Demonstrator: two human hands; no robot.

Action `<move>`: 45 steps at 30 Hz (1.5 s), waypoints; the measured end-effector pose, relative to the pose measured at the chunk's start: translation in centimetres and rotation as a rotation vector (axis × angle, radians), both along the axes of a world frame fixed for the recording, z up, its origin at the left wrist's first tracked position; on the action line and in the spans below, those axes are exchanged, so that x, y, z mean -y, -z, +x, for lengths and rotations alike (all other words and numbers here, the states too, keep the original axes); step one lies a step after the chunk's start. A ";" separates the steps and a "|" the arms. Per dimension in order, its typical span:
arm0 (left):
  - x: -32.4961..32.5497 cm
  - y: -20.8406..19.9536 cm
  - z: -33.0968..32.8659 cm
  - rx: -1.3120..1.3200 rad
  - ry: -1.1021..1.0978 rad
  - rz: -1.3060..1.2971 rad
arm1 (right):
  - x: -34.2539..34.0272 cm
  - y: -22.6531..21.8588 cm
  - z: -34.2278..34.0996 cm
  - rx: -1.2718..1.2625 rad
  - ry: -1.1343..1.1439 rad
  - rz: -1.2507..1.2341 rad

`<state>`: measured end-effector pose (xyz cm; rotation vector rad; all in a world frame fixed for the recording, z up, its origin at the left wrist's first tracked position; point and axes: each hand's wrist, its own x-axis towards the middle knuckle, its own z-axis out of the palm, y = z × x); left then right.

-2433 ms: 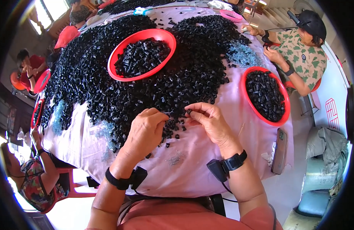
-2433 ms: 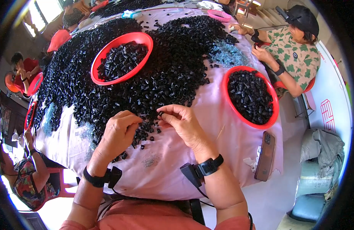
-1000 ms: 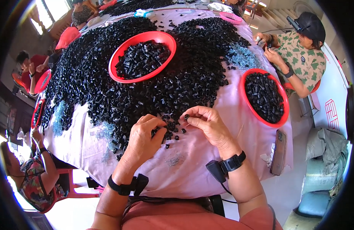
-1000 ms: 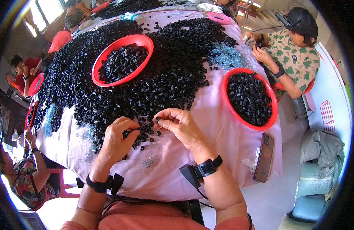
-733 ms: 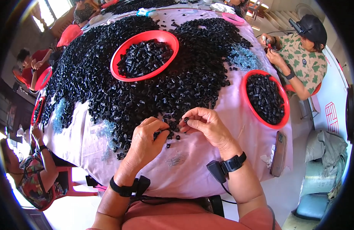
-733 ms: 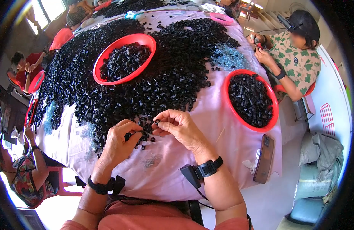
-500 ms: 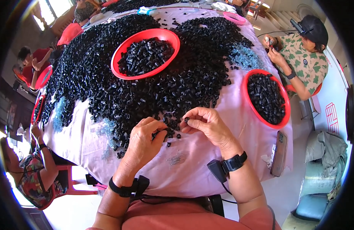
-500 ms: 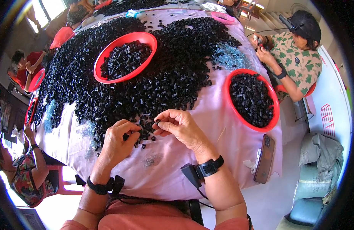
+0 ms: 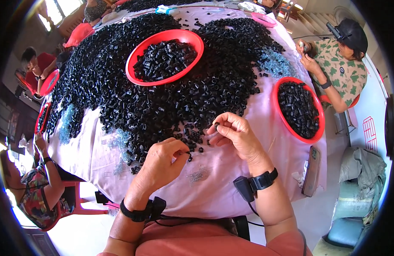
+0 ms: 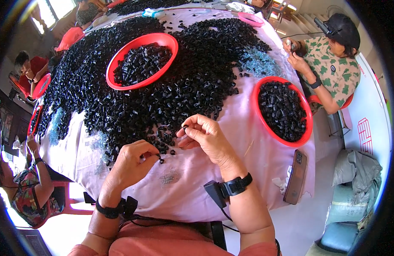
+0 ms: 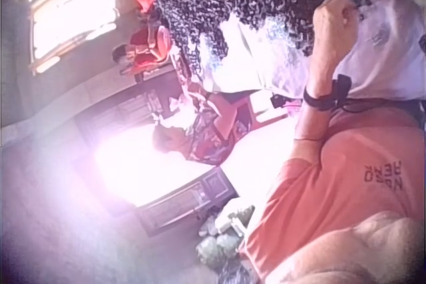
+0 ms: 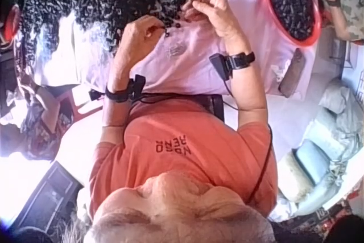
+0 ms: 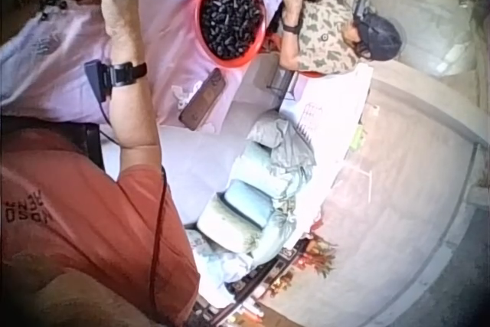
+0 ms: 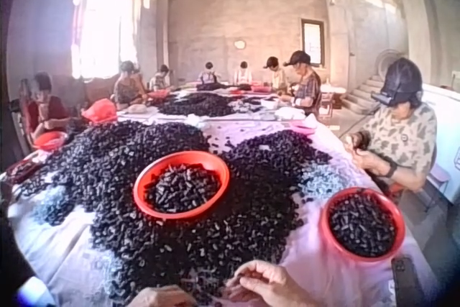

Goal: Sorting small black plastic shoe eyelets or clips on a table into red trays.

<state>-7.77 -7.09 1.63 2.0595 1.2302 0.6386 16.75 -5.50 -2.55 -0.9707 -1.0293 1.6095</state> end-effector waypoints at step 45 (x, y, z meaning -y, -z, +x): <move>0.5 2.1 2.0 0.347 0.015 -0.215 | -0.1 0.5 0.7 0.084 0.012 0.022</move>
